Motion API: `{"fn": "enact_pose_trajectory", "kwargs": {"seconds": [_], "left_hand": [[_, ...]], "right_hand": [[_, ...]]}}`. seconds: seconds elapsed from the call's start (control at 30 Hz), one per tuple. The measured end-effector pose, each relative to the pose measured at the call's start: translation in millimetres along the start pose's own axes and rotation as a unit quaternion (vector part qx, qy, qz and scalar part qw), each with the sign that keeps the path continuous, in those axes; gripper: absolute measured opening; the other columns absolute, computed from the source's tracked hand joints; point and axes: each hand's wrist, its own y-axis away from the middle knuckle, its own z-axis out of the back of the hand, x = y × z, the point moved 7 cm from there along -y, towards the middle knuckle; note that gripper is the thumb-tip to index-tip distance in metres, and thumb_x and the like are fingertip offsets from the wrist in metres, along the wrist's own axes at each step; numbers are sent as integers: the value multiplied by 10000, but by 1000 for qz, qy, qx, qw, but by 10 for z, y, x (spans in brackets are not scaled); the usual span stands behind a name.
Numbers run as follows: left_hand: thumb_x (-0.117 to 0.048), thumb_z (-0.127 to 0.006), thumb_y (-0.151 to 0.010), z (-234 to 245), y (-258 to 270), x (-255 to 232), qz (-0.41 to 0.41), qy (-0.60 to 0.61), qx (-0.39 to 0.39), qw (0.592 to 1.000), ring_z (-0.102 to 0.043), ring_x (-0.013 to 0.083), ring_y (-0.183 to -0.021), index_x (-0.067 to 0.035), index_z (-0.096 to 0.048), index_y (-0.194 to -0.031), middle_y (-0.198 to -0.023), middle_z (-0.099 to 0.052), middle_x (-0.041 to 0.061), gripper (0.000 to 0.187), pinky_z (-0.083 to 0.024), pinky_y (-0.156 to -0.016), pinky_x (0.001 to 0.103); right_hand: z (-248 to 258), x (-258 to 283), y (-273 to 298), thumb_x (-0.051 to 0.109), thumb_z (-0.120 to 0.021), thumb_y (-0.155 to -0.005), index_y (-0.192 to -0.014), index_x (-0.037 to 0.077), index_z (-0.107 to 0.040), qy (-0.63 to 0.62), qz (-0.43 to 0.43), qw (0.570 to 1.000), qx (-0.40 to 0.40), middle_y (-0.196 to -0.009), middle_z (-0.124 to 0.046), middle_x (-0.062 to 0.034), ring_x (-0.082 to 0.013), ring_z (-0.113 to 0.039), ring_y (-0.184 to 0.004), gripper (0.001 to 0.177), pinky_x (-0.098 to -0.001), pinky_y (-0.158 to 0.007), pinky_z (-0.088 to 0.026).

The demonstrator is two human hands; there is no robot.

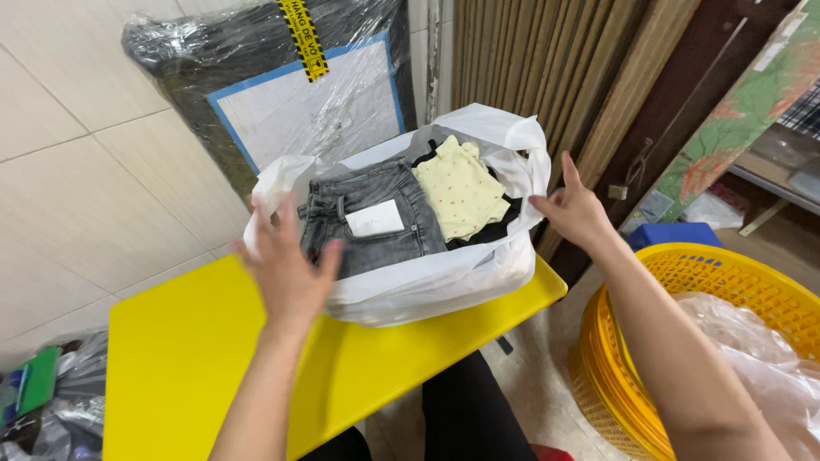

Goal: The person folds various clothing items including jeans, shirts, and shorts on a yellow table, then places them into a white plastic bag. The person ties the bag and moves to a red table to fold additional garments, stacking them on the yellow table.

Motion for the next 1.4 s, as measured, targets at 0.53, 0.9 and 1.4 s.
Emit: {"fn": "enact_pose_trajectory", "kwargs": {"seconds": [0.53, 0.9, 1.4], "left_hand": [[-180, -627, -1007, -239, -277, 1369, 328, 607, 4, 724, -640, 181, -1045, -60, -654, -1174, -1124, -701, 48, 208, -498, -920, 382], [-191, -610, -949, -137, -80, 1249, 383, 664, 3, 642, -614, 223, -1176, -111, -621, -1286, -1252, -659, 53, 346, -497, -1017, 465], [-209, -620, -995, -136, -133, 1190, 342, 648, 6, 681, -609, 217, -1137, -89, -604, -1208, -1220, -669, 41, 244, -486, -990, 431]], "right_hand": [[207, 1518, 673, 282, -733, -905, -1117, 110, -694, 58, 376, 914, -140, -1116, -724, -177, -334, -671, -1087, 276, -464, -956, -497], [-1160, 1339, 388, 439, -721, -875, -1007, 0, -767, 55, 154, 873, 459, -820, -642, -120, -198, -552, -755, 460, -355, -700, -482], [-147, 1349, 203, -164, -629, -898, -936, 112, -544, -647, 118, 733, 173, -980, -602, -35, -175, -633, -958, 291, -306, -890, -566]]}}
